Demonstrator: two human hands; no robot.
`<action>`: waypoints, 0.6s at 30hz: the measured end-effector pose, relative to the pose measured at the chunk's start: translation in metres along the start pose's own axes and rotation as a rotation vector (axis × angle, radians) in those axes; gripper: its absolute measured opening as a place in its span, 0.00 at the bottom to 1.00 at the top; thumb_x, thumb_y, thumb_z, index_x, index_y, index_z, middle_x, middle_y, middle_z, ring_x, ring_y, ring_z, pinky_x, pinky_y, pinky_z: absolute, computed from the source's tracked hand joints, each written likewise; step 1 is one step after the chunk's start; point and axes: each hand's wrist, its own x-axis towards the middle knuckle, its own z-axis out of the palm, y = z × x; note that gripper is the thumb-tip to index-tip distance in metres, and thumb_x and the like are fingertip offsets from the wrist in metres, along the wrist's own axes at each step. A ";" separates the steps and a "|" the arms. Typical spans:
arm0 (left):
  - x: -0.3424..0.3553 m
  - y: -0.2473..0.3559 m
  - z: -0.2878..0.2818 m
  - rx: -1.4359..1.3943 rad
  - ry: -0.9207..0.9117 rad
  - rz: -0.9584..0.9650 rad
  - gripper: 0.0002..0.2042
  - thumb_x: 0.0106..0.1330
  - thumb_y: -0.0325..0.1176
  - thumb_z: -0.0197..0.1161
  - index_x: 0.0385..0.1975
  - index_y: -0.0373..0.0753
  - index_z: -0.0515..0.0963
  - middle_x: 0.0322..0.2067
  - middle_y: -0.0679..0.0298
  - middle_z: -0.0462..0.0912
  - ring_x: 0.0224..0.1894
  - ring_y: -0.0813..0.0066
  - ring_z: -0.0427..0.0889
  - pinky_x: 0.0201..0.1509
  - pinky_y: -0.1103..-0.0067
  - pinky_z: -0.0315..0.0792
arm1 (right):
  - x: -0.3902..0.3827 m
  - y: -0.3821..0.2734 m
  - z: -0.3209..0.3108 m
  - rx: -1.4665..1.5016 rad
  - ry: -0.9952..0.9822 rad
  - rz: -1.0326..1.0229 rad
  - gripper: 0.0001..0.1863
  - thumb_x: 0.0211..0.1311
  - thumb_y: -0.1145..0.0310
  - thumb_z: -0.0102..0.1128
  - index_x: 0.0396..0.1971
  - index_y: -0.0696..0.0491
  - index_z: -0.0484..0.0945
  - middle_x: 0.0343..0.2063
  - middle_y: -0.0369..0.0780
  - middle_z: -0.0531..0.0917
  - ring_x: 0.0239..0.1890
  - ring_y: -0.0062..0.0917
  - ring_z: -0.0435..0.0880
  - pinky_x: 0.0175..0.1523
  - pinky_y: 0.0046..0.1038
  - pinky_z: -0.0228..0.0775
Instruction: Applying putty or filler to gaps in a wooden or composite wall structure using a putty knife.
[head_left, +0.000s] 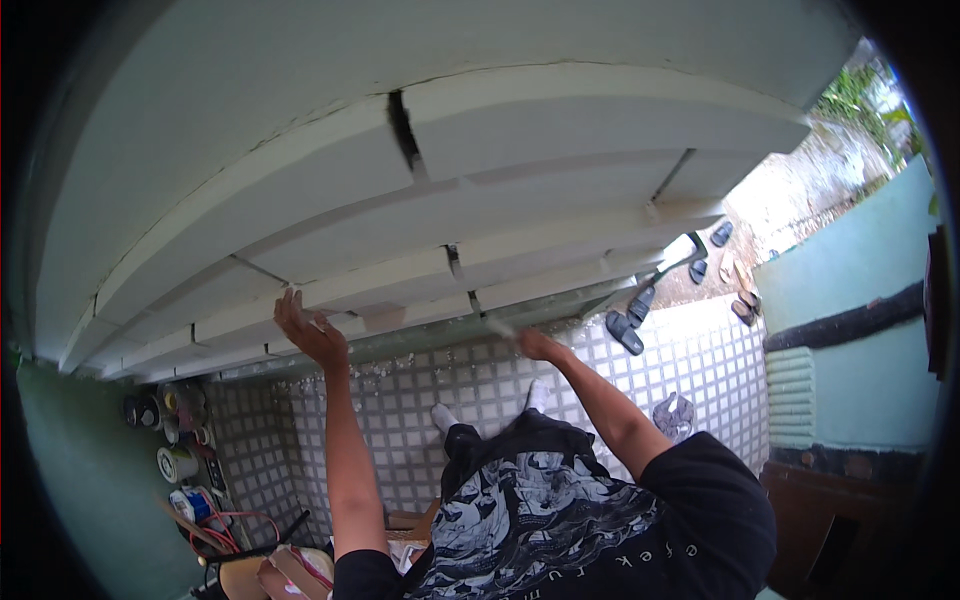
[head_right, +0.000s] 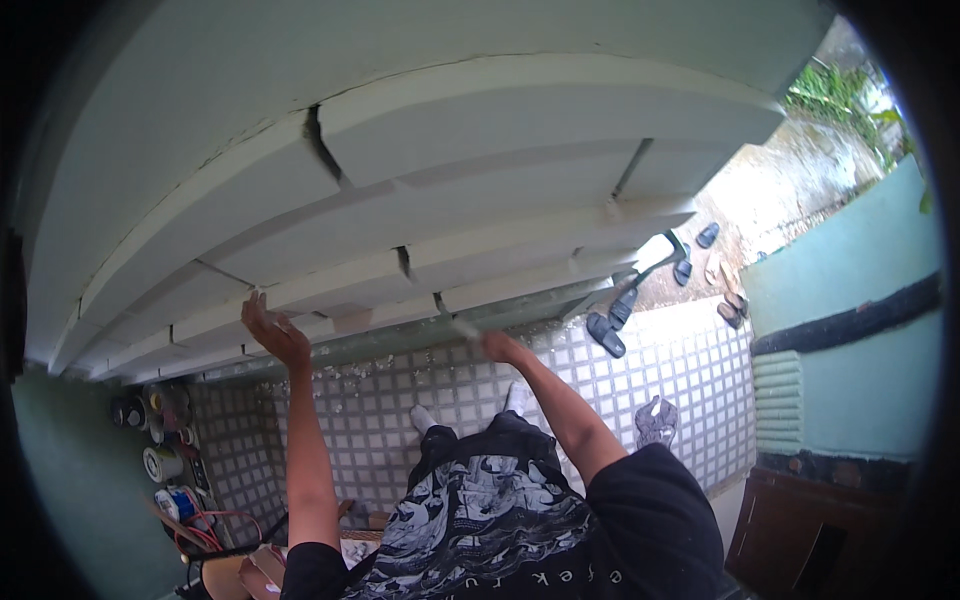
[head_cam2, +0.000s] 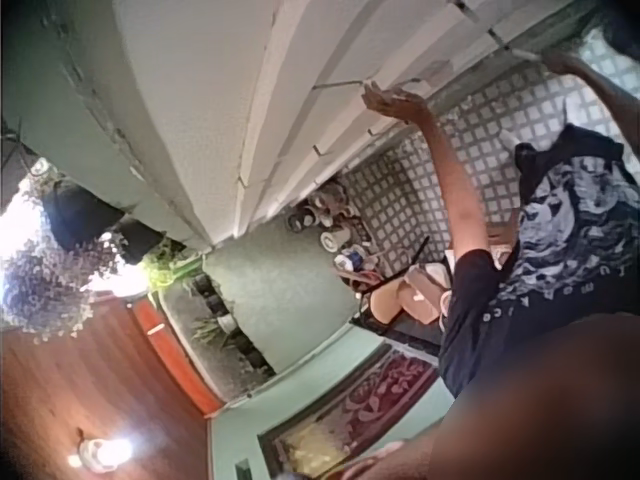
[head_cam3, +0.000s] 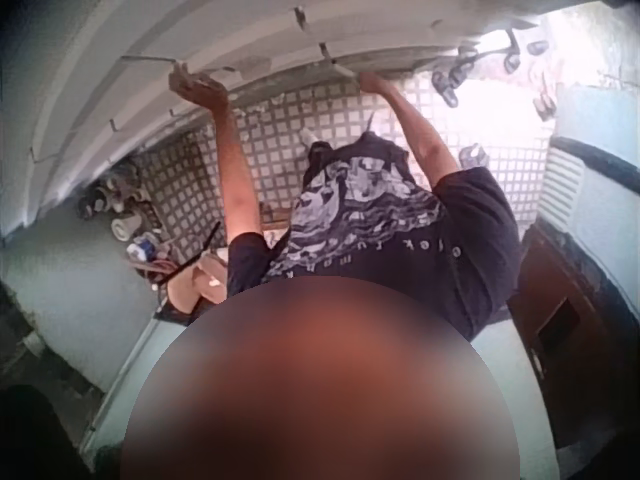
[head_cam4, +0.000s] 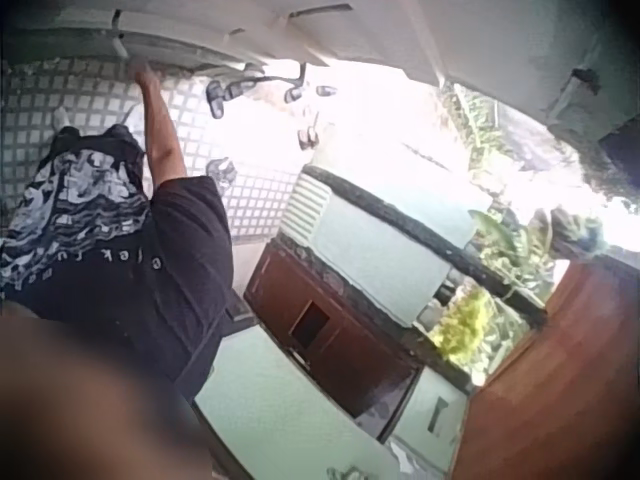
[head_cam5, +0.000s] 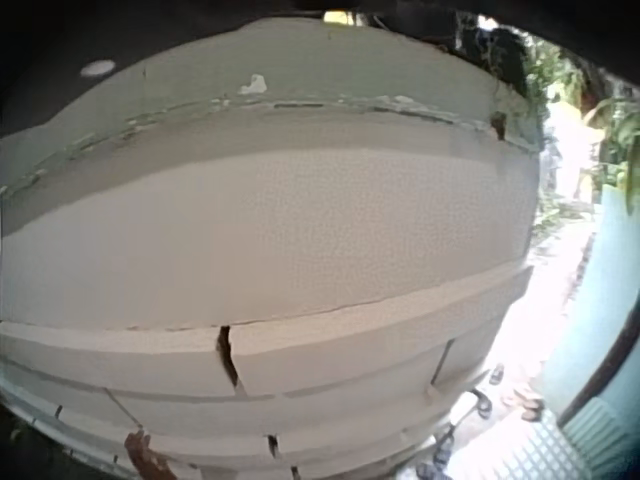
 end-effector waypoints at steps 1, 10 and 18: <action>-0.004 -0.006 -0.003 0.018 0.020 -0.007 0.21 0.74 0.43 0.38 0.56 0.36 0.67 0.58 0.54 0.69 0.63 0.50 0.62 0.65 0.56 0.55 | -0.001 -0.009 0.002 0.005 -0.003 0.003 0.22 0.63 0.59 0.46 0.27 0.63 0.80 0.27 0.58 0.82 0.34 0.52 0.82 0.38 0.48 0.73; -0.002 -0.013 -0.001 -0.013 -0.034 0.088 0.21 0.74 0.44 0.39 0.58 0.36 0.65 0.59 0.53 0.66 0.63 0.51 0.61 0.65 0.56 0.55 | -0.042 0.136 0.033 0.825 0.575 0.652 0.24 0.60 0.58 0.47 0.22 0.68 0.74 0.19 0.51 0.79 0.19 0.38 0.81 0.24 0.41 0.69; -0.009 -0.015 -0.005 0.038 -0.016 0.088 0.22 0.75 0.45 0.39 0.58 0.35 0.64 0.59 0.52 0.65 0.63 0.51 0.61 0.64 0.56 0.56 | -0.015 0.094 -0.003 -0.021 0.376 0.511 0.14 0.56 0.65 0.50 0.27 0.61 0.80 0.31 0.56 0.82 0.37 0.49 0.83 0.40 0.45 0.75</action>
